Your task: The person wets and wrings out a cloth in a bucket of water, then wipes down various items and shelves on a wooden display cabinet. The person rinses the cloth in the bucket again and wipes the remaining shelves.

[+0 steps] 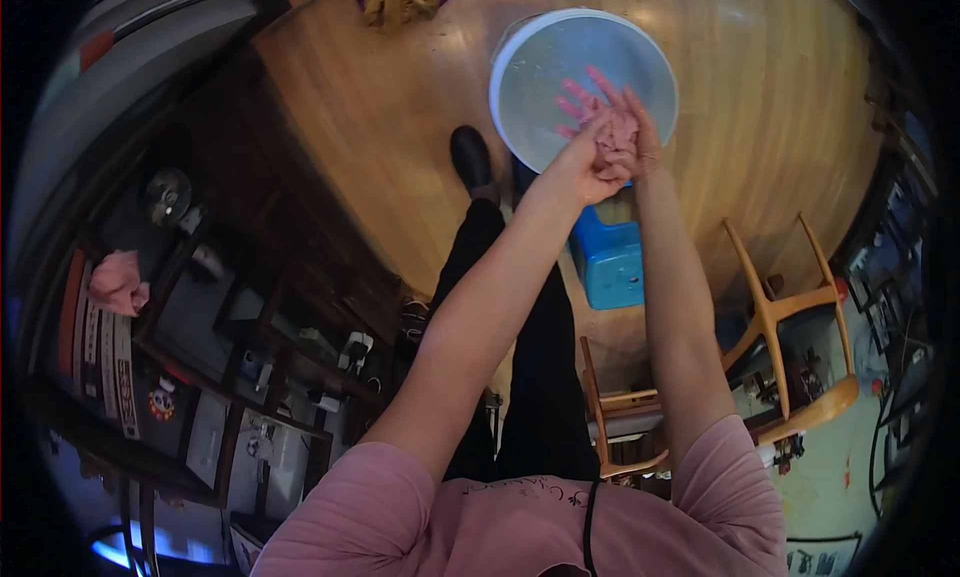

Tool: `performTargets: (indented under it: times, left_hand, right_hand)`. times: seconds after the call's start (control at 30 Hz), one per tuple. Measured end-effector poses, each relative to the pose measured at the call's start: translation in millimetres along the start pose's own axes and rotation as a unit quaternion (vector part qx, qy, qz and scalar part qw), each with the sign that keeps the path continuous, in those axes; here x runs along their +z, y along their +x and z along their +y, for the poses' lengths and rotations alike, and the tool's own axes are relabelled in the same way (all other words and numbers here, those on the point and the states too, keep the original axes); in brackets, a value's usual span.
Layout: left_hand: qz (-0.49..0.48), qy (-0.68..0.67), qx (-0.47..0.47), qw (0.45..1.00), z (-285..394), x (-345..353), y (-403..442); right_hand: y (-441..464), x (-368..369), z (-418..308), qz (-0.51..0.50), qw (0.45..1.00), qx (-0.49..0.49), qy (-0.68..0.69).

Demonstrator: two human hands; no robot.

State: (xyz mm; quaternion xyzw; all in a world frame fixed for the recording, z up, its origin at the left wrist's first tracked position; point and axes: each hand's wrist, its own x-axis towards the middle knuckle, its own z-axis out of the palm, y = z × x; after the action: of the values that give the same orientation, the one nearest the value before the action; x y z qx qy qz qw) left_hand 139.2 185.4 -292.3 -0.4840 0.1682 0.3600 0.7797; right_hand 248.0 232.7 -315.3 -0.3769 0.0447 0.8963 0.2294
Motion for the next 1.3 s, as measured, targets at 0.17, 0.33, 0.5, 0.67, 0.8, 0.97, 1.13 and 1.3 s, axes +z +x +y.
performTargets:
  times: [0.17,0.33,0.5,0.67,0.8,0.97,1.13,1.3]
  left_hand:
    - [0.044,0.317,-0.054,0.946,27.3,-14.0,11.6]
    - [0.305,0.674,0.218,0.636,22.9,-21.9,46.0]
    - [0.428,0.671,0.362,0.484,13.8,-38.4,66.5]
    - [0.332,0.701,0.373,0.51,-21.1,-13.4,18.6]
    - [-0.064,0.306,-0.093,0.945,-41.8,10.8,-32.4]
    - [-0.155,0.033,0.009,0.987,-105.9,41.1,-76.6]
    - [-0.182,0.04,0.029,0.982,-108.5,32.7,-83.4]
    - [0.144,0.422,0.158,0.881,-92.9,47.8,-86.2]
  right_hand:
    - [28.3,-18.5,-19.8,-0.056,0.977,0.02,-0.203]
    - [67.6,-42.8,-16.3,0.183,0.857,-0.008,-0.482]
    - [111.0,-148.0,-13.5,0.285,0.553,-0.101,-0.777]
    - [22.3,22.9,-38.6,0.151,0.895,0.146,-0.394]
    - [-21.4,13.2,-48.7,-0.049,0.977,0.142,-0.153]
    - [-96.0,251.7,6.0,0.329,0.939,-0.067,-0.074]
    - [-83.5,102.4,-17.7,-0.153,0.987,0.007,0.046]
    - [-69.8,135.6,-29.9,0.058,0.956,0.077,-0.276]
